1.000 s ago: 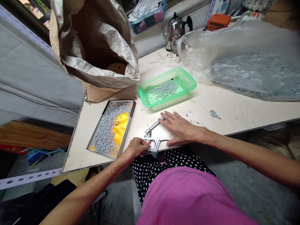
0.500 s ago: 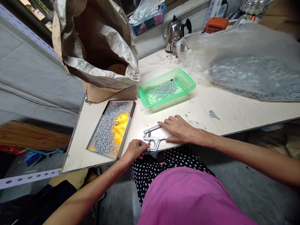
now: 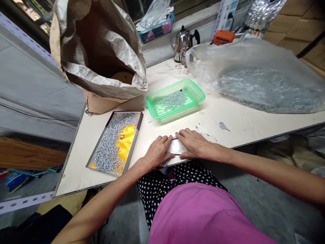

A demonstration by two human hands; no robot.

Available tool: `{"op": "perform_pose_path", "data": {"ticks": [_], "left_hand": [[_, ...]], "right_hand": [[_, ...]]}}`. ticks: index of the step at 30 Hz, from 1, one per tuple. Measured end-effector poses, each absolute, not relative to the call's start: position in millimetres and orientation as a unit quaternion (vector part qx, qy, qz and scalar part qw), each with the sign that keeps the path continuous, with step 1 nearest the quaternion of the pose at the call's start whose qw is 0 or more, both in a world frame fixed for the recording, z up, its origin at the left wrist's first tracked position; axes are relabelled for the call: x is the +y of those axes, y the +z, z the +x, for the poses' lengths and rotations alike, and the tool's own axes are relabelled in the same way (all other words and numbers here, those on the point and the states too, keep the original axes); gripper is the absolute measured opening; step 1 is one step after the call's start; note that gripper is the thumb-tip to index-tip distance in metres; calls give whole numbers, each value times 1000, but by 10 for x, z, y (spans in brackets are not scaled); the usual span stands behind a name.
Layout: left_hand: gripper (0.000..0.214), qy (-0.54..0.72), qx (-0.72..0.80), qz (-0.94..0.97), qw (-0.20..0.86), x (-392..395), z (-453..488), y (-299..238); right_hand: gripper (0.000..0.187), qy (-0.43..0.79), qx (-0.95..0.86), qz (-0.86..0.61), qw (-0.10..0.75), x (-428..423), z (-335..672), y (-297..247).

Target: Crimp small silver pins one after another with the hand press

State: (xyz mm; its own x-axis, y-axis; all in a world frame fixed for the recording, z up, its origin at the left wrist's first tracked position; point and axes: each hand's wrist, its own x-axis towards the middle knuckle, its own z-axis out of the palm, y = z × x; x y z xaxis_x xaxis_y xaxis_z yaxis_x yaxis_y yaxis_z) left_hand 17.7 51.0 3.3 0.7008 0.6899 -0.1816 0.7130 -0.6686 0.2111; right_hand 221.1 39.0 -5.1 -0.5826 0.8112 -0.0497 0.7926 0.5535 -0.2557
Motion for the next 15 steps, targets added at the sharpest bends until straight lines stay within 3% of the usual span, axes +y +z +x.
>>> {"op": "perform_pose_path", "data": {"ticks": [3, 9, 15], "left_hand": [[60, -85, 384, 913, 106, 542, 226, 74], [33, -107, 366, 920, 87, 534, 282, 29], [27, -113, 382, 911, 109, 511, 295, 22]], "right_hand": [[50, 116, -886, -448, 23, 380, 2235, -1], [15, 100, -900, -425, 19, 375, 2168, -47], [13, 112, -900, -419, 35, 334, 2111, -197]]}}
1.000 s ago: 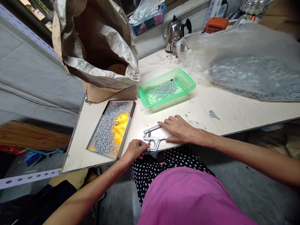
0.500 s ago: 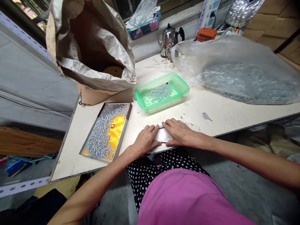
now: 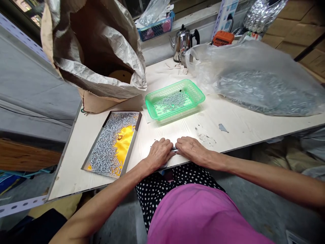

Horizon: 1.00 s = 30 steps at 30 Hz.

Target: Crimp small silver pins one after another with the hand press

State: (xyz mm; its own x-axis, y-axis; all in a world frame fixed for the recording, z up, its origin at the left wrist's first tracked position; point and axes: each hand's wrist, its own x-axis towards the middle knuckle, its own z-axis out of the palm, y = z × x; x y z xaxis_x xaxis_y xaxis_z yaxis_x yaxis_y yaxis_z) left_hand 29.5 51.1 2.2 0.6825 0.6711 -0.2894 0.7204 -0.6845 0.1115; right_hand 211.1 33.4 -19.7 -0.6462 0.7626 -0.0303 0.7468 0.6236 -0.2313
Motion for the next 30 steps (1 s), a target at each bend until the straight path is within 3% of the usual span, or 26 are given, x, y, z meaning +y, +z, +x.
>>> {"op": "perform_pose_path", "data": {"ticks": [3, 8, 11, 15, 23, 30], "left_hand": [[30, -103, 406, 904, 88, 501, 300, 42], [53, -11, 464, 884, 57, 296, 258, -36], [44, 64, 429, 900, 53, 37, 252, -161], [54, 114, 402, 903, 97, -242, 319, -304], [66, 153, 402, 888, 164, -293, 377, -351], [65, 164, 404, 883, 175, -355, 351, -453]], "right_hand": [[13, 97, -896, -433, 37, 363, 2143, -158], [49, 108, -904, -409, 63, 509, 2280, -75], [34, 125, -899, -412, 73, 582, 2323, -120], [18, 97, -893, -434, 78, 738, 2282, -248], [13, 78, -891, -440, 83, 1077, 2098, -184], [12, 101, -983, -142, 53, 673, 1406, 19]]}}
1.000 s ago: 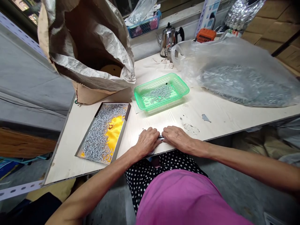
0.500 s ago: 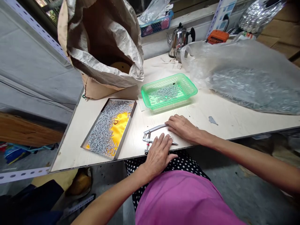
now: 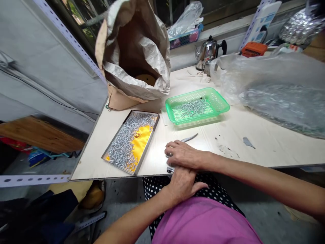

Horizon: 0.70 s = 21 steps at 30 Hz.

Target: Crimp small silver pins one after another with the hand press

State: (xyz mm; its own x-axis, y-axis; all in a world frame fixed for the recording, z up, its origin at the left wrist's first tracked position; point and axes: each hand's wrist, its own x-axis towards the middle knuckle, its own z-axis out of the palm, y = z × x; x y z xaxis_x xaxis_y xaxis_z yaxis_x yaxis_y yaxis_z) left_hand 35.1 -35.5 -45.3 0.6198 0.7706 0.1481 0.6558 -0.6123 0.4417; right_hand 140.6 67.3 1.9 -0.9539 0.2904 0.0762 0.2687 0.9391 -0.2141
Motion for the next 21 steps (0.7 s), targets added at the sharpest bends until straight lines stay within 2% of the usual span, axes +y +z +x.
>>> {"op": "perform_pose_path", "data": {"ticks": [3, 6, 8, 11, 13, 16, 21], "left_hand": [[55, 173, 347, 908, 158, -472, 317, -328], [30, 214, 244, 939, 110, -571, 177, -109], [16, 249, 250, 933, 64, -530, -40, 31], [15, 262, 419, 869, -6, -231, -545, 176], [19, 219, 566, 793, -51, 72, -911, 220], [22, 136, 685, 711, -77, 509, -1315, 224], [26, 4, 763, 644, -63, 930, -1470, 148]], "right_hand": [[17, 82, -989, -119, 28, 655, 1213, -5], [11, 56, -994, -85, 36, 702, 1162, -62], [8, 62, -995, -66, 52, 726, 1175, -93], [7, 79, -993, -60, 69, 722, 1189, -130], [7, 88, -991, -65, 72, 695, 1171, -158], [8, 141, -980, -90, 106, 665, 1123, -182], [9, 193, -903, -241, 299, 904, 1244, 72]]}}
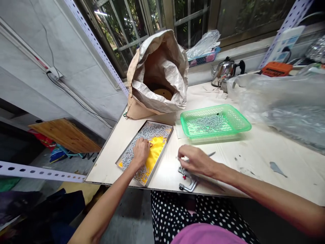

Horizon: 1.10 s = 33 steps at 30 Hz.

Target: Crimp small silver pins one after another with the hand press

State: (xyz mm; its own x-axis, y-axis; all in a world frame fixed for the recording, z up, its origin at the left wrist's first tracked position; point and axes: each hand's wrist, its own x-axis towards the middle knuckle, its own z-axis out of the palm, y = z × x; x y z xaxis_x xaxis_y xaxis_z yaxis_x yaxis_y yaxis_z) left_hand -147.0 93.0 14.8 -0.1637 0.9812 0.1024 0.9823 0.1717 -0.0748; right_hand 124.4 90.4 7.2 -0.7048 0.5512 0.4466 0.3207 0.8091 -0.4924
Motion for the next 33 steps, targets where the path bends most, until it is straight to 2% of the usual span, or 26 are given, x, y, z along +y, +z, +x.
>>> {"op": "perform_pose_path", "data": {"ticks": [3, 5, 8, 10, 13, 17, 20, 23, 26, 29, 31, 33], "left_hand": [[29, 45, -774, -630, 48, 1038, -1453, 97], [31, 58, -772, -631, 43, 1089, -1461, 73], [33, 58, -783, -618, 26, 1171, -1489, 63], [31, 59, -790, -610, 12, 1228, -1499, 77], [26, 64, -799, -597, -14, 1304, -1504, 115], [22, 77, -814, -573, -58, 1384, -1533, 165], [18, 56, -799, -597, -41, 1384, -1524, 224], [16, -38, -762, -644, -49, 1243, -1385, 328], [20, -159, -724, -635, -216, 945, -1107, 419], [24, -184, -673, -592, -405, 624, -809, 404], [19, -152, -665, -597, -423, 464, -676, 320], [11, -115, -667, -640, -364, 353, -615, 199]], "right_hand": [[12, 120, -855, -347, 366, 1216, 1494, 422], [13, 24, -832, -444, 332, 1366, 1671, 646], [16, -67, -809, -538, 227, 1341, 1835, 814], [15, -23, -828, -531, 178, 1144, 1857, 766], [10, 154, -872, -450, 113, 700, 1832, 517], [10, 263, -868, -412, 88, 199, 1862, 195], [5, 268, -859, -426, 91, 67, 1923, 101], [9, 253, -858, -440, 74, 87, 1953, 54], [12, 234, -867, -436, 59, 128, 1943, -16], [14, 219, -874, -429, 60, 135, 1915, -93], [15, 211, -876, -431, 50, 130, 1899, -143], [15, 197, -876, -437, 48, 124, 1888, -199]]}}
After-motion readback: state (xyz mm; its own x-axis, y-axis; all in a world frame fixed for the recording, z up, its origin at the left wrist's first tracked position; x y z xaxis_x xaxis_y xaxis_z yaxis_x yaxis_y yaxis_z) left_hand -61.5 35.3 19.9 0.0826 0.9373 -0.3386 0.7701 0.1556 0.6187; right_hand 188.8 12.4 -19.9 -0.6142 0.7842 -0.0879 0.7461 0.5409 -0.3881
